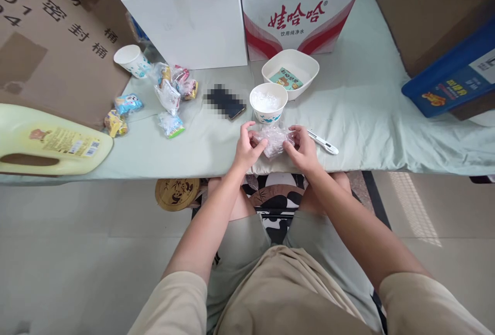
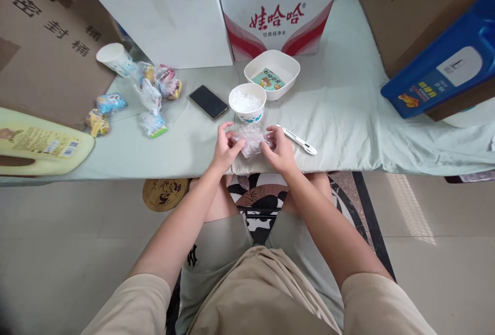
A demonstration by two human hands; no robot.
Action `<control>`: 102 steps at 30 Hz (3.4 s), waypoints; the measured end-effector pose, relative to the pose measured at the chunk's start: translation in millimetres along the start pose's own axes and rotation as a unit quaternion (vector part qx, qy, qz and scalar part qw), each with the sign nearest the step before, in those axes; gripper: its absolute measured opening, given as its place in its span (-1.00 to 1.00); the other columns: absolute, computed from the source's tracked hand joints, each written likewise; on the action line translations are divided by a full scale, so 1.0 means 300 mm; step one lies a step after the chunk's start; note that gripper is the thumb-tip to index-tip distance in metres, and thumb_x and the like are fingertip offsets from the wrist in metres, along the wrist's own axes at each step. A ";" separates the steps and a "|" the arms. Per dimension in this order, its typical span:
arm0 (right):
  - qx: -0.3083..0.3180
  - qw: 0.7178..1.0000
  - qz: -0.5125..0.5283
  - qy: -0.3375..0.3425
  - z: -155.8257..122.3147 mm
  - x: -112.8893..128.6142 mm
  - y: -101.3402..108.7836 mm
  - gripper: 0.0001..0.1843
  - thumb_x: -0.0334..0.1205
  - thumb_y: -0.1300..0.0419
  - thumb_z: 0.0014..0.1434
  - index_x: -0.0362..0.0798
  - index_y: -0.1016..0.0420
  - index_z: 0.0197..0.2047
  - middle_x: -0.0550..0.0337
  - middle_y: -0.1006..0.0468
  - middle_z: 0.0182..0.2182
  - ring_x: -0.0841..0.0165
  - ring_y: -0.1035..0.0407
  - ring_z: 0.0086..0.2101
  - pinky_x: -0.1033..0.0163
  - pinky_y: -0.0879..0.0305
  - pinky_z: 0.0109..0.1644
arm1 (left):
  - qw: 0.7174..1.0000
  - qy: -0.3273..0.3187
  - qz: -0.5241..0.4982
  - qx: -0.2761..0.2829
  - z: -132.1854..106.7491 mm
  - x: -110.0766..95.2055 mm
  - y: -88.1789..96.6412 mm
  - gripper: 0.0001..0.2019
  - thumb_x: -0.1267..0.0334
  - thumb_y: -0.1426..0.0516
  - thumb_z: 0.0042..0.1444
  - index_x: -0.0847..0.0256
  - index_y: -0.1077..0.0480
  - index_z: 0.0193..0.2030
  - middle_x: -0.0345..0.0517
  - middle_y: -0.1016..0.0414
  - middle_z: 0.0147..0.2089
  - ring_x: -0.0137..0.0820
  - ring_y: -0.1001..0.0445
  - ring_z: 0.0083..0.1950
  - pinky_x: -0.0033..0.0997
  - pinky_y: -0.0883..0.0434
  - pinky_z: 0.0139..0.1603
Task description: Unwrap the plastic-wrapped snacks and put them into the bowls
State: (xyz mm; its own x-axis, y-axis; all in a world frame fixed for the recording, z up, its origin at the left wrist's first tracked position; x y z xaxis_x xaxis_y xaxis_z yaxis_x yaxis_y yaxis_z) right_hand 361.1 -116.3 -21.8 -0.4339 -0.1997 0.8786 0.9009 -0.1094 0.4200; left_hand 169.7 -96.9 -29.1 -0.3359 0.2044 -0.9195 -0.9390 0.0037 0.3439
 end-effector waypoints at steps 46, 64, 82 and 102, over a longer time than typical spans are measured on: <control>-0.029 0.912 -0.409 0.005 -0.031 -0.056 0.248 -0.63 -0.14 -0.08 0.24 -0.09 -0.53 0.02 -0.17 -0.52 0.05 -0.07 -0.32 0.00 -0.11 -0.24 0.01 | 0.977 -0.094 0.188 -0.026 0.006 -0.046 -0.022 -0.41 0.29 -0.31 0.00 0.12 -0.26 0.18 0.06 -0.45 0.14 -0.13 -0.47 0.18 -0.14 -0.46 0.16; 0.110 0.943 -0.307 0.059 -0.039 0.116 0.046 -0.54 -0.01 0.11 0.39 -0.02 -0.52 -0.31 0.06 -0.52 -0.44 0.26 -0.38 -0.44 0.21 -0.07 -0.38 | 0.982 -0.075 0.170 -0.020 0.001 -0.008 -0.024 -0.07 0.17 -0.36 0.03 0.09 0.08 0.44 0.18 -0.39 0.27 -0.07 -0.46 0.24 -0.12 -0.48 0.15; 0.015 0.941 -0.331 -0.072 -0.058 -0.017 0.311 -0.60 -0.02 0.00 0.26 -0.04 -0.58 -0.12 -0.01 -0.62 -0.27 0.16 -0.44 -0.34 0.15 -0.23 -0.29 | 0.977 -0.078 0.195 -0.024 0.003 -0.041 -0.025 -0.38 0.23 -0.33 0.01 0.15 -0.21 0.19 0.08 -0.45 0.13 -0.14 -0.49 0.14 -0.19 -0.48 0.08; -0.008 0.936 -0.339 0.090 -0.017 -0.051 0.113 -0.83 -0.24 -0.11 0.22 -0.03 -0.51 -0.18 -0.05 -0.52 0.09 0.08 -0.42 0.00 -0.03 -0.26 0.05 | 0.984 -0.039 0.114 -0.129 0.000 0.000 0.044 -0.78 0.15 0.01 0.34 0.15 -0.31 -0.31 -0.10 -0.45 -0.33 -0.28 -0.46 -0.26 -0.26 -0.43 -0.16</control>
State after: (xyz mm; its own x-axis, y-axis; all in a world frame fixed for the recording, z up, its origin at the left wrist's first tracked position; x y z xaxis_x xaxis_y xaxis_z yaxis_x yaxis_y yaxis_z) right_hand 398.1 -122.0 -22.2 -0.9025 -0.2389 0.3583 0.4179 -0.2853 0.8625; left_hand 157.3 -96.8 -24.7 -0.5420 0.2461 -0.8035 -0.8313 -0.2973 0.4697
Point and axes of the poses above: each hand's wrist, its own z-axis towards the middle knuckle, its own y-axis out of the back of the hand, x = y × z, the point moved 5 cm from there along z, towards the middle knuckle
